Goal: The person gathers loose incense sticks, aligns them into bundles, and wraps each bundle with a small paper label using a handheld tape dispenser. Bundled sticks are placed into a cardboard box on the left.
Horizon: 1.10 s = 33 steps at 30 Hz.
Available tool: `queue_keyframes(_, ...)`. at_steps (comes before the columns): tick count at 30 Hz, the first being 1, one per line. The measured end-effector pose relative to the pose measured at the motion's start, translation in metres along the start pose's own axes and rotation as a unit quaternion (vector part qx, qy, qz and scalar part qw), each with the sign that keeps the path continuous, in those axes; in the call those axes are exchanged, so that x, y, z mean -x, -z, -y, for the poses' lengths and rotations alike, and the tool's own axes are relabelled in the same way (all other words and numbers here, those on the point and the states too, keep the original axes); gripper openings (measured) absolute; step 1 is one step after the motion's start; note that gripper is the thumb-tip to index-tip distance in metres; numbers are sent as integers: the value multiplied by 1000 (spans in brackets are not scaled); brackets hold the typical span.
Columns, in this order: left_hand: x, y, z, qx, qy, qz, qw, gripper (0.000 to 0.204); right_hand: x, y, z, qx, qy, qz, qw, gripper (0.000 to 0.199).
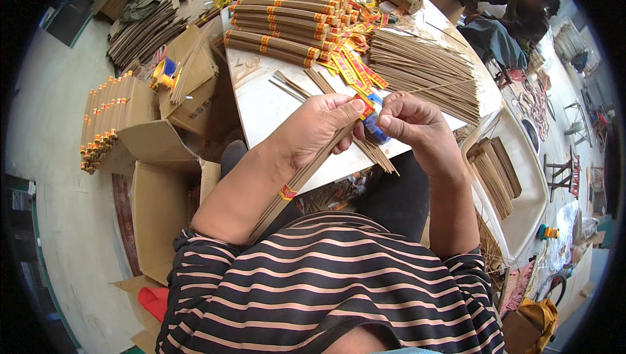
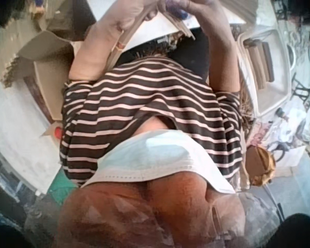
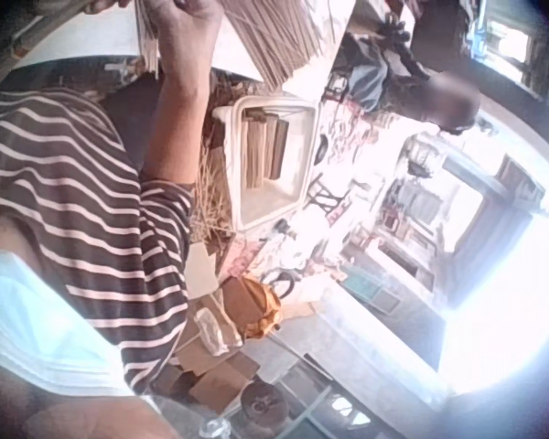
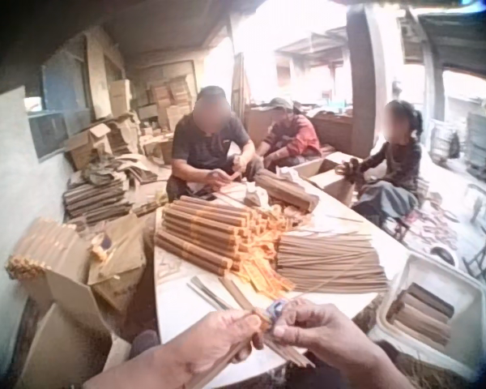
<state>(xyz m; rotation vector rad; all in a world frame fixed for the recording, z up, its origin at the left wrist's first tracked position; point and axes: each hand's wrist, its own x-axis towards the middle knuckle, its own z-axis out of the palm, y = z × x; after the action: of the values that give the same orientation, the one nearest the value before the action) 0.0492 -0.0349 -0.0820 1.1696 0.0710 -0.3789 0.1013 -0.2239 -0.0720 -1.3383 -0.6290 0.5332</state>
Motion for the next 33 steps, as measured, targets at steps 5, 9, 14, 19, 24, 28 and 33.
queue_keyframes(5, 16, -2, 2, 12, -11, -9, 1000, 25, -1, -10, 0, 16, -52, -5, 998, 16)
queue_keyframes(9, 21, -3, 4, 19, -18, -9, 1000, 25, -2, -15, 1, 54, -62, -13, 997, 17)
queue_keyframes(14, 25, -5, 4, 18, -21, -12, 1000, 25, -3, -17, -3, 142, -43, -28, 988, 17)
queue_keyframes(19, 29, -6, 6, 18, -16, -16, 1000, 27, -2, -23, -5, 206, -16, -53, 977, 20)
queue_keyframes(24, 32, -7, 6, 28, -12, -20, 999, 28, -1, -31, 0, 286, 36, -89, 953, 27)
queue_keyframes(28, 35, -2, 10, 16, 3, -23, 1000, 29, -1, -30, 4, 422, 51, -72, 902, 28)
queue_keyframes(33, 42, -4, 7, 41, 11, -23, 999, 28, 0, -37, 19, 468, 31, -52, 882, 29)
